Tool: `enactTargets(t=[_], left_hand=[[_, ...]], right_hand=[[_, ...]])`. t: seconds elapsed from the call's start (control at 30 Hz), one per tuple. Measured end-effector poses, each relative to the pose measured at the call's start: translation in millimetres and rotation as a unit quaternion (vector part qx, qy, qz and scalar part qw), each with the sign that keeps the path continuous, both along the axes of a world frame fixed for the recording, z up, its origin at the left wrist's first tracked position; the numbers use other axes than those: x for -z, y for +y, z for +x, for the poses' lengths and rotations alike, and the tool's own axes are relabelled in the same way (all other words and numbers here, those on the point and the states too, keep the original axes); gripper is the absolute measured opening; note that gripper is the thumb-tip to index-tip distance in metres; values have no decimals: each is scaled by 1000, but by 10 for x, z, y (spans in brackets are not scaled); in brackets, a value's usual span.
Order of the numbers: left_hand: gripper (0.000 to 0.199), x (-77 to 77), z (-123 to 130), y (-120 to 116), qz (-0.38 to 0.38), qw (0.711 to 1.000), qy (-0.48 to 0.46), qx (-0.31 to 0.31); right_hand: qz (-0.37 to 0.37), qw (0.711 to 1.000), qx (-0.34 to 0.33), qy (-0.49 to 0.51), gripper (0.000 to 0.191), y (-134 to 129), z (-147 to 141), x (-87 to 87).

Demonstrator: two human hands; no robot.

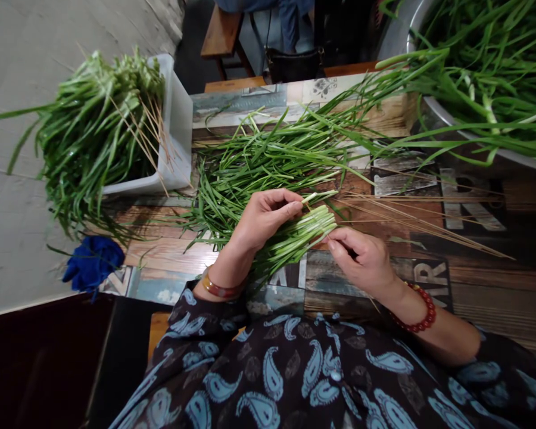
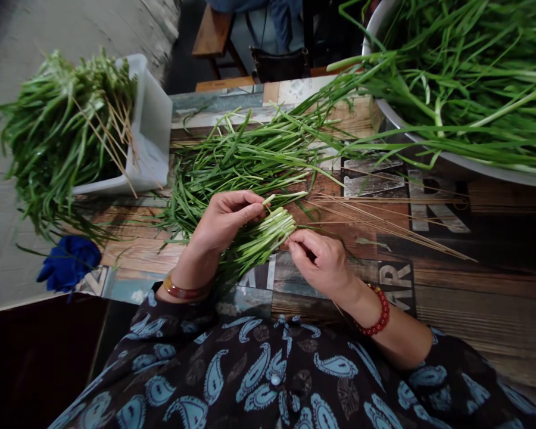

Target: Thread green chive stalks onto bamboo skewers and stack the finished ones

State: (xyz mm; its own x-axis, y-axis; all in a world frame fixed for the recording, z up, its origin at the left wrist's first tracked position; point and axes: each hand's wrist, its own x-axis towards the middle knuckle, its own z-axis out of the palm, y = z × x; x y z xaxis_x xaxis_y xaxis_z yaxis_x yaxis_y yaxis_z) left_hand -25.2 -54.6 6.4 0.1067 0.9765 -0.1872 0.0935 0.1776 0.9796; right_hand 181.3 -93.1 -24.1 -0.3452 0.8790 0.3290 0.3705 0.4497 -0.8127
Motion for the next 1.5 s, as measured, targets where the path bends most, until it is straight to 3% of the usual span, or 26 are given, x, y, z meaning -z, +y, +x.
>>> enactTargets(t=[0.8, 0.97, 1.5], left_hand=[[18, 4, 11, 10, 16, 1000, 8, 13], [15, 17, -5, 26, 74, 997, 23, 30], [21, -41, -15, 44, 86, 987, 79, 110]], right_hand=[[36, 999, 5, -9, 13, 8, -3, 34], [31, 999, 0, -12, 13, -2, 2, 45], [20, 999, -7, -25, 14, 15, -11, 51]])
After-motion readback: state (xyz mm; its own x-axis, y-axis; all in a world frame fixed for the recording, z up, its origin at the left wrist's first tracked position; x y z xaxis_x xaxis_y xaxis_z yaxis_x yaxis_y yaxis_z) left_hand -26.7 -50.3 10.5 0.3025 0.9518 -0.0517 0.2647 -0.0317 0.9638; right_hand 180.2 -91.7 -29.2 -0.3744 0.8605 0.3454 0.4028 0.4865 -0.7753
